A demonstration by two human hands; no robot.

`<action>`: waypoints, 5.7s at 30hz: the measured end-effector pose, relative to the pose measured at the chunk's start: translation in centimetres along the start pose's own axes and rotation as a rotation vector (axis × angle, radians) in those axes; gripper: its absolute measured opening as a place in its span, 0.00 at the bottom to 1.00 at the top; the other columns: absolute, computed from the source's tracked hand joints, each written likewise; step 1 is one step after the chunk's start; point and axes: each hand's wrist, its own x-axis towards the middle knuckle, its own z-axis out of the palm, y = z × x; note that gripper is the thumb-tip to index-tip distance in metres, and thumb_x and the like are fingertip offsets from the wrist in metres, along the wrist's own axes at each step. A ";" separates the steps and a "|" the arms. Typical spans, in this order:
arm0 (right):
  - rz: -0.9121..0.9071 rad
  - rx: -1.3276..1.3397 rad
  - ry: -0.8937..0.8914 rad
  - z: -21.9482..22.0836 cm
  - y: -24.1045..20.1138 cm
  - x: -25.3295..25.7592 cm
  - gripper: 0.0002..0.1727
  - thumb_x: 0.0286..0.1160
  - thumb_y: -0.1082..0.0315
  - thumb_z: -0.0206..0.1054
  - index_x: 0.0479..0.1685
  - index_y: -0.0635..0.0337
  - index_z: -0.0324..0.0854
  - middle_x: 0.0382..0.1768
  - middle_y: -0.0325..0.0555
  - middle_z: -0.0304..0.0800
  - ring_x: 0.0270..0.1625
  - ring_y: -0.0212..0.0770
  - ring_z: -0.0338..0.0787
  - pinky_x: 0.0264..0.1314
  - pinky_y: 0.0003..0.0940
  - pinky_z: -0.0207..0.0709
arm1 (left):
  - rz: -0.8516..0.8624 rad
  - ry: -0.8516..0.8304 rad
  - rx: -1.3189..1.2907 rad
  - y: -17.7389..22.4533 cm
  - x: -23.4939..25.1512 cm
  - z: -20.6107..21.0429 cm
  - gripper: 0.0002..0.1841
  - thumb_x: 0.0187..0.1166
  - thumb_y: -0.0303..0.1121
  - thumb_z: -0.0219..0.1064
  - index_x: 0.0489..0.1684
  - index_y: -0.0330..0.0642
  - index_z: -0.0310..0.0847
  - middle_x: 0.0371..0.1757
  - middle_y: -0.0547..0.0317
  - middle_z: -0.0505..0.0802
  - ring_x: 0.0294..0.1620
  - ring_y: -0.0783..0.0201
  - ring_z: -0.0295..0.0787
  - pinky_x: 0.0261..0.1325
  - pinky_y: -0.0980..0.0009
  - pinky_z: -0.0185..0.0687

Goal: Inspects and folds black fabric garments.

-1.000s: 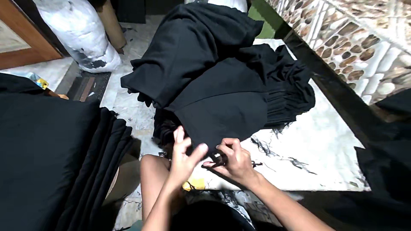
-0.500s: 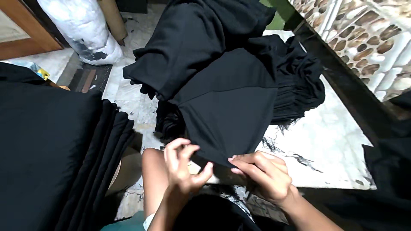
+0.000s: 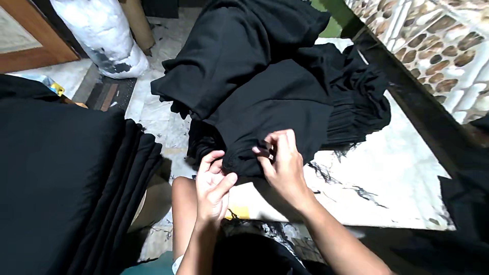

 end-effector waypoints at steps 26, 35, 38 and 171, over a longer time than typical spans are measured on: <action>-0.136 0.222 -0.100 -0.5 -3.3 -4.6 0.13 0.81 0.64 0.62 0.48 0.69 0.73 0.27 0.44 0.83 0.29 0.22 0.81 0.35 0.11 0.73 | 0.409 -0.073 0.442 0.3 -1.1 -0.8 0.02 0.78 0.31 0.71 0.41 0.48 0.89 0.45 0.75 0.95 0.46 0.82 0.92 0.46 0.83 0.89; -0.129 0.281 -0.178 -0.4 -4.1 -5.0 0.14 0.86 0.60 0.53 0.46 0.65 0.73 0.24 0.39 0.78 0.26 0.22 0.76 0.31 0.12 0.71 | 0.359 -0.178 0.718 1.3 -3.0 -0.6 0.13 0.84 0.44 0.66 0.33 0.46 0.83 0.54 0.73 0.90 0.58 0.85 0.85 0.59 0.86 0.82; -0.109 0.221 -0.127 -0.4 -4.5 -4.5 0.13 0.86 0.62 0.52 0.45 0.65 0.75 0.21 0.39 0.77 0.22 0.23 0.76 0.28 0.14 0.70 | 0.348 -0.189 0.665 1.3 -2.9 -1.3 0.22 0.91 0.53 0.50 0.33 0.51 0.82 0.53 0.74 0.90 0.59 0.81 0.85 0.59 0.82 0.82; -0.074 -0.272 0.073 0.0 2.5 5.3 0.11 0.76 0.72 0.67 0.32 0.75 0.84 0.34 0.67 0.83 0.25 0.63 0.86 0.21 0.56 0.74 | -0.014 0.162 0.142 1.2 3.8 0.5 0.17 0.85 0.20 0.51 0.47 0.42 0.90 0.39 0.66 0.97 0.40 0.75 0.94 0.47 0.75 0.90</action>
